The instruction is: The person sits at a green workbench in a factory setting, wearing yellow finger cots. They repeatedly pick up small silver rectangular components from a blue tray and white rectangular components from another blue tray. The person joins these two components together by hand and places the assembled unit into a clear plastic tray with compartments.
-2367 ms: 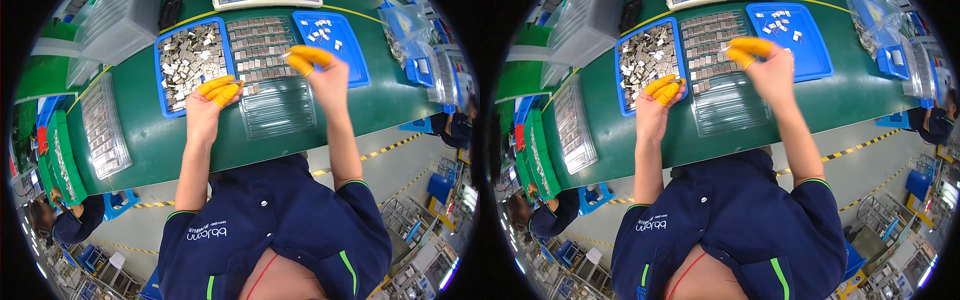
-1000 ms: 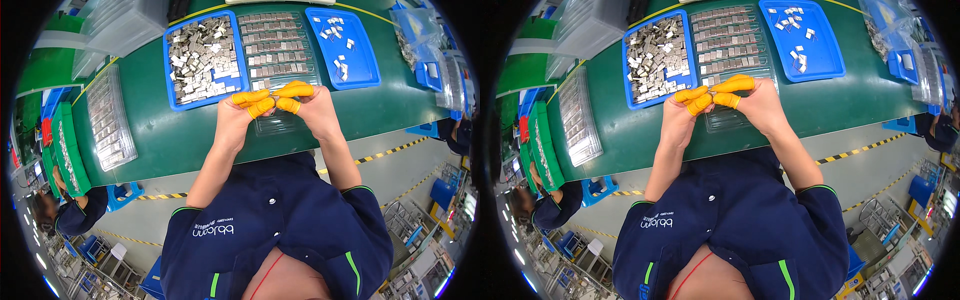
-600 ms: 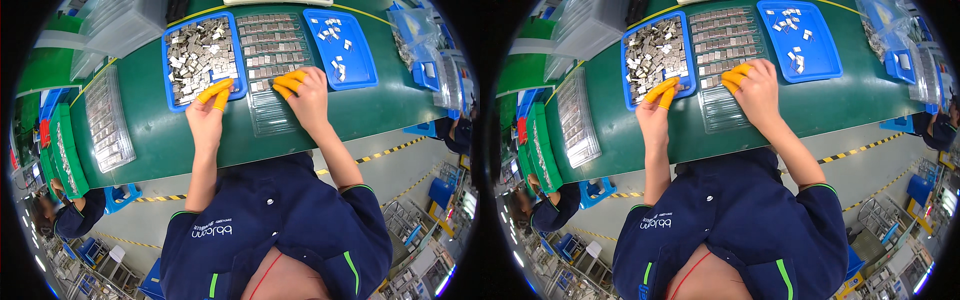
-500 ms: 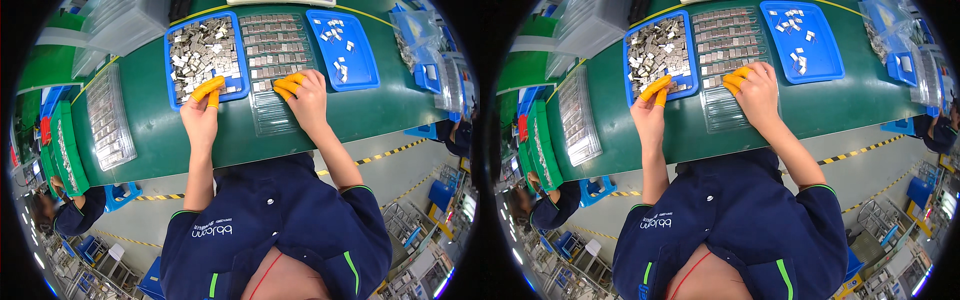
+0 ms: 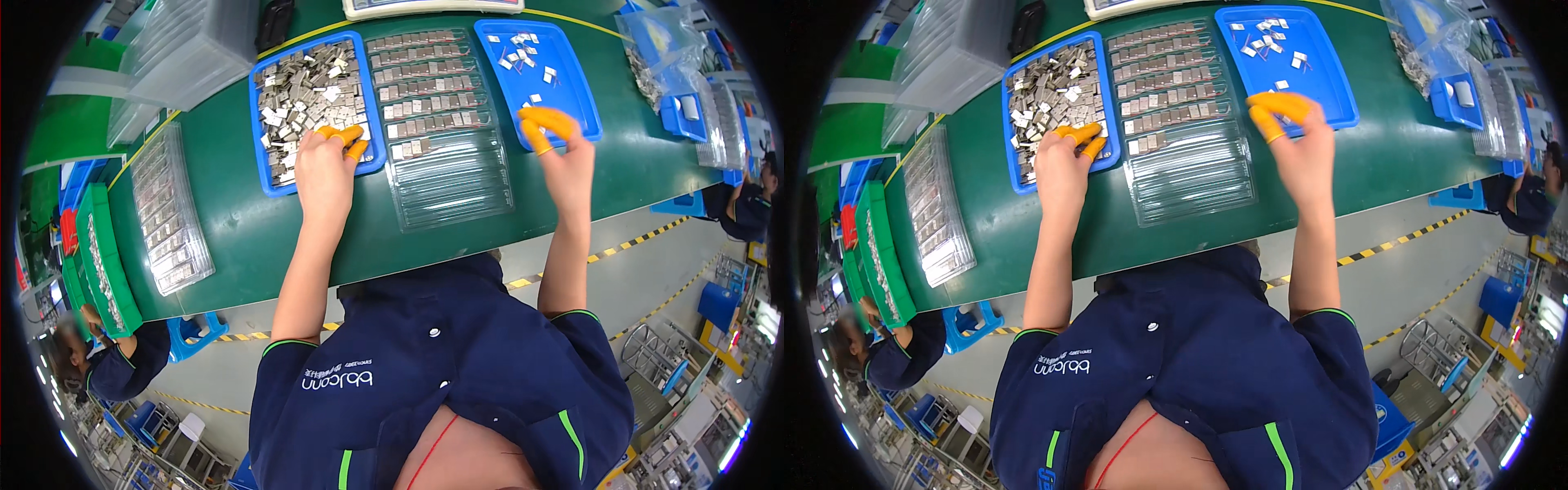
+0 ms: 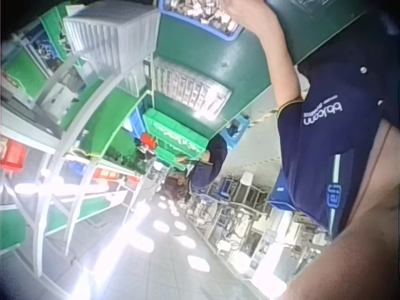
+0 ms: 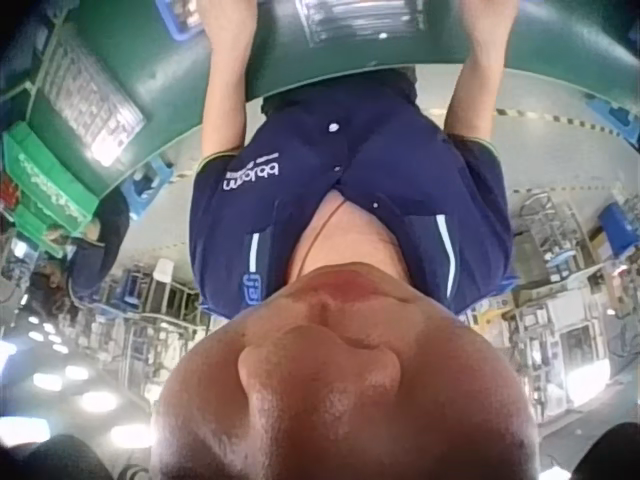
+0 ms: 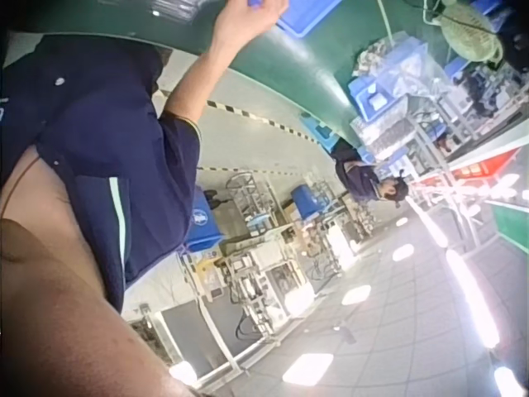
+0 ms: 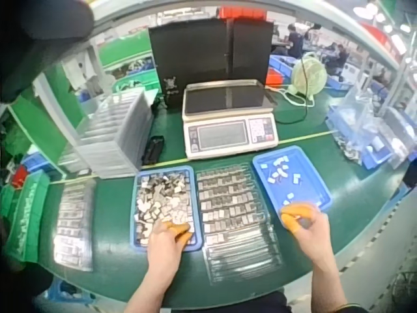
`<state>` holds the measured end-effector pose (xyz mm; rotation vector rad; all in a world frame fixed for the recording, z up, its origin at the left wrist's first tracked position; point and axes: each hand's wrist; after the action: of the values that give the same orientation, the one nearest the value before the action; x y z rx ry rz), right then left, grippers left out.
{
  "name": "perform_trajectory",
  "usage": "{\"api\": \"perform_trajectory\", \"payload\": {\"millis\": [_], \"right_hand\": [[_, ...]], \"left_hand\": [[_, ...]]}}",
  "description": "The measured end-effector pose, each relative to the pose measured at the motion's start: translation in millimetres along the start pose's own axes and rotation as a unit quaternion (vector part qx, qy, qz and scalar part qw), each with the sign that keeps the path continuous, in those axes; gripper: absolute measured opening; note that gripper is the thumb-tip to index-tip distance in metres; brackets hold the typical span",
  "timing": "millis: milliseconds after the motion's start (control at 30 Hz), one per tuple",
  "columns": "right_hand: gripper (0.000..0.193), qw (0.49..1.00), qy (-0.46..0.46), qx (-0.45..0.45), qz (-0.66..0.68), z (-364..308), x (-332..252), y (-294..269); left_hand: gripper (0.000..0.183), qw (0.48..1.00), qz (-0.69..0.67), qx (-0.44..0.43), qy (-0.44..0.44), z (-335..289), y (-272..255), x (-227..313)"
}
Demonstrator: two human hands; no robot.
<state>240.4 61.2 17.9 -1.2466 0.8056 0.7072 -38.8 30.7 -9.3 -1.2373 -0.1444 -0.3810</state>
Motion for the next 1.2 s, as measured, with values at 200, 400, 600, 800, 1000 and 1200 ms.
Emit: {"api": "perform_trajectory", "payload": {"millis": [200,400,600,800,1000,1200], "right_hand": [[0.019,0.992,0.07,0.052,-0.095,56.6,40.3,-14.5],[0.019,0.956,0.033,0.103,-0.271,113.7,83.1,-5.0],[0.016,0.957,0.093,0.086,-0.26,114.7,75.7,-2.6],[0.019,0.977,0.099,0.137,-0.128,110.1,77.2,-13.4],[0.019,0.98,0.075,0.069,0.172,58.5,16.8,-13.9],[0.022,0.909,0.151,-0.171,0.347,-20.2,-53.2,47.4]], "left_hand": [[0.013,0.998,0.046,-0.017,0.039,1.6,-6.0,4.0],[0.015,0.998,0.029,-0.031,0.037,1.1,-6.1,1.5],[0.013,0.998,-0.03,-0.049,0.0,3.7,-7.1,-1.7],[0.018,0.998,-0.042,-0.035,0.015,2.1,-5.4,-9.7],[0.015,0.955,-0.267,0.067,-0.113,9.1,-24.3,4.3],[0.03,0.66,-0.708,0.141,-0.209,3.2,-12.8,38.6]]}}
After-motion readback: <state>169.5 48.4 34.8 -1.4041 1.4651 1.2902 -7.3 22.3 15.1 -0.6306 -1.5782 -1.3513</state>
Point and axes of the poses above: each hand's wrist, its own z-axis towards the middle knuckle, its own y-axis out of the palm, x = y × z, and after that the axes turned 12 degrees about y, right-handed
